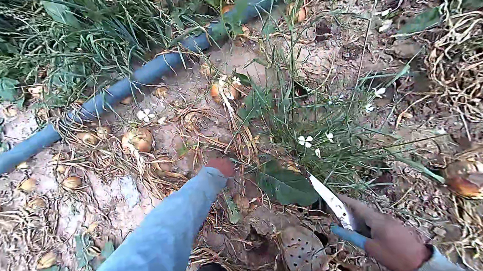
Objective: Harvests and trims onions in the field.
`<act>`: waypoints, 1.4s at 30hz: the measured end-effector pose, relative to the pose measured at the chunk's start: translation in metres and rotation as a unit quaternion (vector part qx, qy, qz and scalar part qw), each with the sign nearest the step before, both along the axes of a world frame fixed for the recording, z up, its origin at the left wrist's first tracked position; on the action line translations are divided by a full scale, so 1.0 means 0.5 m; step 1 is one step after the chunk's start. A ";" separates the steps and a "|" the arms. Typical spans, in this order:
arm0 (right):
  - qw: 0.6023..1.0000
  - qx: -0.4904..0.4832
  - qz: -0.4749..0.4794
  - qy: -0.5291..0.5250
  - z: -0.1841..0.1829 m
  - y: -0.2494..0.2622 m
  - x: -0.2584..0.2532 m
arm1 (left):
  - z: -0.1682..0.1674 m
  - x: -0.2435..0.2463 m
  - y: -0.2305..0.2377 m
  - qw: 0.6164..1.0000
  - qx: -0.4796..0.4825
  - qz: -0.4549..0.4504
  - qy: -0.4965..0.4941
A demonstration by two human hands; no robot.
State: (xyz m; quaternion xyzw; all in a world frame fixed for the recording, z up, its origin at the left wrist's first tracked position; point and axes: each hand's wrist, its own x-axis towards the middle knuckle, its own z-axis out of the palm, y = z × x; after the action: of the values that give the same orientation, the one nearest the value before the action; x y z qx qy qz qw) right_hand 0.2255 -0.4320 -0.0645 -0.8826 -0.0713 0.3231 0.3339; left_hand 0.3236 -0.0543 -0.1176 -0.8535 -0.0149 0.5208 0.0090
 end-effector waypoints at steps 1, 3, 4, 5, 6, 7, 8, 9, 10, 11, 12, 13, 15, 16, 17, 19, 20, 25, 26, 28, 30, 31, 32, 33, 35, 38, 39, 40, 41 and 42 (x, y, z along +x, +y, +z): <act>1.000 0.003 -0.001 0.016 -0.001 0.002 0.000 | -0.006 -0.010 0.004 1.000 -0.003 0.007 -0.013; 0.999 0.006 0.001 0.050 -0.004 0.008 0.007 | -0.003 -0.025 0.002 1.000 -0.008 -0.022 0.009; 0.998 0.009 0.004 0.061 -0.009 0.012 0.015 | 0.006 -0.036 -0.006 0.999 -0.013 -0.034 0.029; 0.997 0.015 0.007 0.071 -0.016 0.017 0.021 | 0.030 -0.049 -0.022 0.998 -0.017 -0.036 0.056; 0.996 0.019 0.012 0.084 -0.024 0.023 0.024 | 0.056 -0.071 -0.032 0.998 -0.027 -0.022 0.059; 0.995 0.028 0.015 0.094 -0.029 0.031 0.032 | 0.083 -0.095 -0.032 0.998 -0.046 0.014 0.027; 0.994 0.040 0.013 0.099 -0.034 0.040 0.041 | 0.108 -0.120 -0.027 0.994 -0.077 0.069 -0.037; 0.992 0.060 0.005 0.110 -0.033 0.051 0.049 | 0.123 -0.153 -0.020 0.973 -0.130 0.140 -0.131; 0.988 0.082 -0.012 0.129 -0.027 0.062 0.057 | 0.122 -0.190 -0.020 0.920 -0.204 0.230 -0.244; 0.980 0.109 -0.034 0.161 -0.018 0.073 0.063 | 0.122 -0.223 -0.039 0.839 -0.282 0.342 -0.315; 0.965 0.148 -0.058 0.207 -0.004 0.081 0.063 | 0.137 -0.253 -0.074 0.742 -0.357 0.466 -0.325; 0.943 0.198 -0.084 0.255 0.007 0.089 0.061 | 0.158 -0.273 -0.115 0.632 -0.419 0.578 -0.301; 0.880 0.298 -0.134 0.345 0.016 0.105 0.060 | 0.197 -0.293 -0.185 0.449 -0.491 0.712 -0.225; 0.849 0.336 -0.159 0.377 0.018 0.110 0.054 | 0.204 -0.302 -0.210 0.392 -0.518 0.735 -0.194; 0.825 0.366 -0.180 0.392 0.016 0.113 0.048 | 0.205 -0.306 -0.227 0.362 -0.537 0.743 -0.169; 0.819 0.386 -0.200 0.374 0.009 0.114 0.033 | 0.192 -0.316 -0.244 0.355 -0.559 0.738 -0.130; 0.841 0.367 -0.201 0.343 0.009 0.116 0.031 | 0.184 -0.319 -0.246 0.365 -0.565 0.731 -0.114; 0.935 0.304 -0.116 0.145 -0.002 0.111 0.030 | 0.165 -0.317 -0.205 0.461 -0.637 0.617 0.005; 0.937 0.303 -0.106 0.139 0.001 0.111 0.026 | 0.165 -0.314 -0.201 0.481 -0.643 0.595 0.000; 0.940 0.285 -0.120 0.145 0.016 0.117 0.014 | 0.164 -0.304 -0.199 0.569 -0.602 0.548 -0.119; 0.940 0.261 -0.160 0.152 0.018 0.107 -0.002 | 0.154 -0.279 -0.190 0.718 -0.432 0.418 -0.351; 0.933 0.258 -0.188 0.166 0.015 0.097 -0.014 | 0.150 -0.264 -0.184 0.758 -0.332 0.335 -0.451; 0.928 0.249 -0.204 0.188 0.014 0.084 -0.023 | 0.148 -0.250 -0.181 0.766 -0.260 0.276 -0.519; 0.928 0.228 -0.205 0.212 0.011 0.069 -0.027 | 0.146 -0.236 -0.185 0.760 -0.214 0.237 -0.566; 0.936 0.159 -0.168 0.267 0.007 0.042 -0.034 | 0.142 -0.214 -0.206 0.733 -0.204 0.215 -0.612; 0.928 0.155 -0.081 0.329 -0.001 0.017 -0.049 | 0.156 -0.207 -0.237 0.702 -0.359 0.242 -0.565; 0.918 0.190 -0.078 0.340 -0.001 0.012 -0.058 | 0.165 -0.216 -0.246 0.698 -0.444 0.252 -0.503; 0.901 0.239 -0.100 0.347 0.003 0.011 -0.070 | 0.174 -0.231 -0.258 0.692 -0.516 0.255 -0.436; 0.876 0.296 -0.142 0.353 0.009 0.012 -0.081 | 0.181 -0.248 -0.273 0.687 -0.570 0.247 -0.378; 0.845 0.348 -0.196 0.354 0.016 0.017 -0.093 | 0.185 -0.266 -0.288 0.683 -0.611 0.226 -0.329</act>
State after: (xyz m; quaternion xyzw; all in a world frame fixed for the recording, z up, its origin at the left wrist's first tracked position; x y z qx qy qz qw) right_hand 0.1789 -0.4234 -0.0566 -0.5296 0.1187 0.4953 0.6783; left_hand 0.1906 -0.1984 -0.0250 -0.7568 0.1128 0.0864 -0.6380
